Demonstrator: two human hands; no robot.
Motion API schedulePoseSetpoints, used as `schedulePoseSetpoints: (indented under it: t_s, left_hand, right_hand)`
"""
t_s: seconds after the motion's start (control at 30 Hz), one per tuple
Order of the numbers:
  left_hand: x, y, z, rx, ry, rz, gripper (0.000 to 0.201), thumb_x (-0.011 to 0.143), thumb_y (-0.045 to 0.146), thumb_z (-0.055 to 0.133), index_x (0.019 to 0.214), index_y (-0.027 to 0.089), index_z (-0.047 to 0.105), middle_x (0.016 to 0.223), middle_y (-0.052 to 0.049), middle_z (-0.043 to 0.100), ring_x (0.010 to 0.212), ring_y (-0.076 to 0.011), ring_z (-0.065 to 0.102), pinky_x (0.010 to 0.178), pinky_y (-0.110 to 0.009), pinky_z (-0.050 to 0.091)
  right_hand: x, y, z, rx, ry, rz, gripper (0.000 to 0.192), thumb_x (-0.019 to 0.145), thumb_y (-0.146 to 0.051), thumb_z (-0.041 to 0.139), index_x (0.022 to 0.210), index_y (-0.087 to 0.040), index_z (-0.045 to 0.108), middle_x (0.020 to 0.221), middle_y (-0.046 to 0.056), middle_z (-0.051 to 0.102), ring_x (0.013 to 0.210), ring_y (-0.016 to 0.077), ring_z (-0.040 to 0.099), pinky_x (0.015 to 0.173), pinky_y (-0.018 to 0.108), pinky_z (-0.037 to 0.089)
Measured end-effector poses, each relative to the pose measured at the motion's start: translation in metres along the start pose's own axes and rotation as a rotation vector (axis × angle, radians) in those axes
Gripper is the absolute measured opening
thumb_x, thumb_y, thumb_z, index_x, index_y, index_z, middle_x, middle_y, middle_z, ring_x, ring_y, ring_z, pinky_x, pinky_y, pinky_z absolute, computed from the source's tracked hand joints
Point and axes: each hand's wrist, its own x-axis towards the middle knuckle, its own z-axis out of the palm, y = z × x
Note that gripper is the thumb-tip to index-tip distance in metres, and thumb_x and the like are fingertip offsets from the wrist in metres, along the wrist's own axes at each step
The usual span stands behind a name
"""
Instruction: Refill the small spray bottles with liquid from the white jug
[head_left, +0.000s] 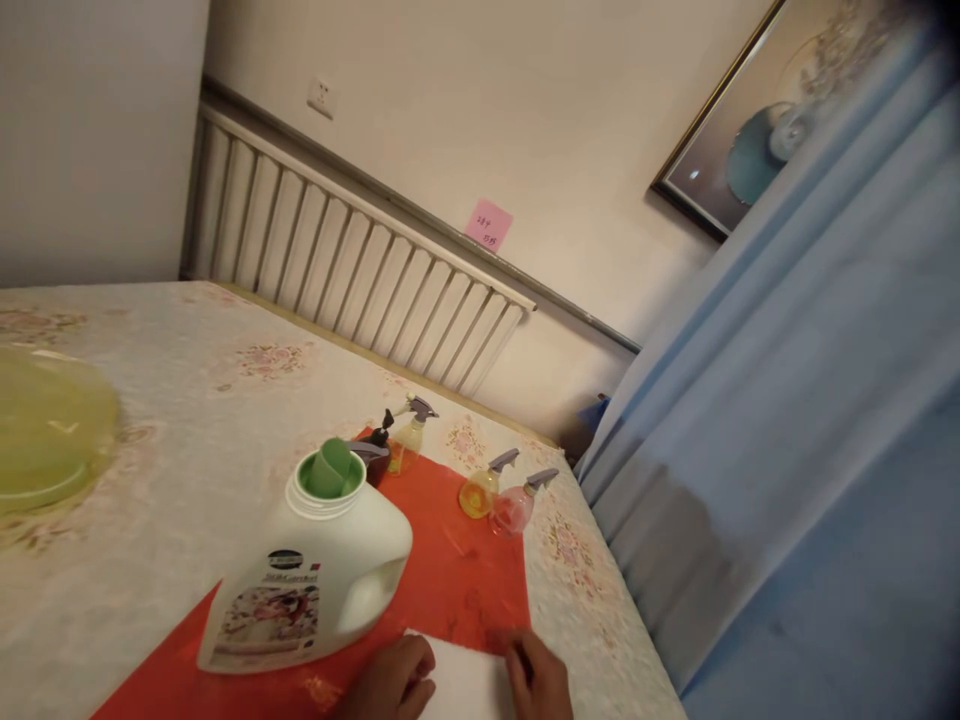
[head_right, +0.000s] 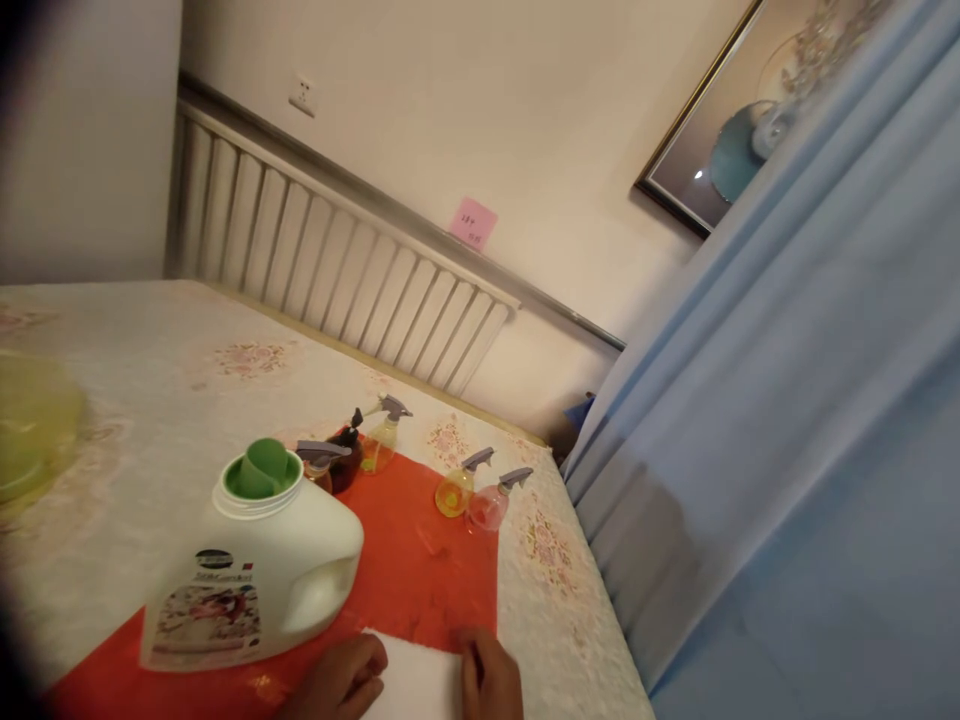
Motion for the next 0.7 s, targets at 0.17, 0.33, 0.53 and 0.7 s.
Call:
schedulePoseSetpoints:
  t_s: [0.17,0.33,0.53,0.7]
  left_hand:
    - [0.004,-0.003,0.001,-0.020,-0.050,-0.014,0.008,0.078,0.014,0.049,0.078,0.022,0.048,0.081,0.000,0.060,0.075,-0.0160,0.053,0.070,-0.026,0.041]
    - [0.008,-0.013,0.005,-0.054,-0.068,0.019,0.013,0.073,0.012,0.050,0.078,0.024,0.047,0.082,0.001,0.059,0.077,-0.0160,0.052,0.072,-0.026,0.041]
    - [0.018,-0.032,0.019,-0.048,-0.146,0.015,0.021,0.064,0.008,0.054,0.075,0.023,0.047,0.080,0.002,0.059,0.069,-0.0145,0.052,0.071,-0.026,0.043]
    - [0.015,-0.033,0.017,-0.058,-0.169,0.024,0.019,0.067,0.009,0.053,0.081,0.023,0.052,0.087,0.001,0.063,0.075,-0.0155,0.056,0.075,-0.028,0.045]
  right_hand:
    - [0.109,-0.078,0.042,0.264,-0.278,0.080,0.015,0.076,-0.034,0.066,0.078,-0.019,0.067,0.072,0.004,0.071,0.067,0.0210,0.066,0.064,0.032,0.054]
    - [0.169,-0.141,0.113,0.458,-0.502,0.020,0.048,0.070,-0.035,0.075,0.113,-0.017,0.065,0.111,0.010,0.072,0.100,0.0229,0.070,0.086,0.036,0.056]
    - [0.186,-0.192,0.151,0.512,-0.673,-0.048,0.042,0.064,-0.040,0.080,0.099,-0.019,0.073,0.098,0.004,0.076,0.092,0.0212,0.070,0.084,0.033,0.056]
    - [0.190,-0.202,0.161,0.482,-0.703,-0.055,0.031,0.067,-0.044,0.078,0.080,-0.015,0.074,0.073,0.002,0.073,0.072,0.0184,0.066,0.070,0.030,0.055]
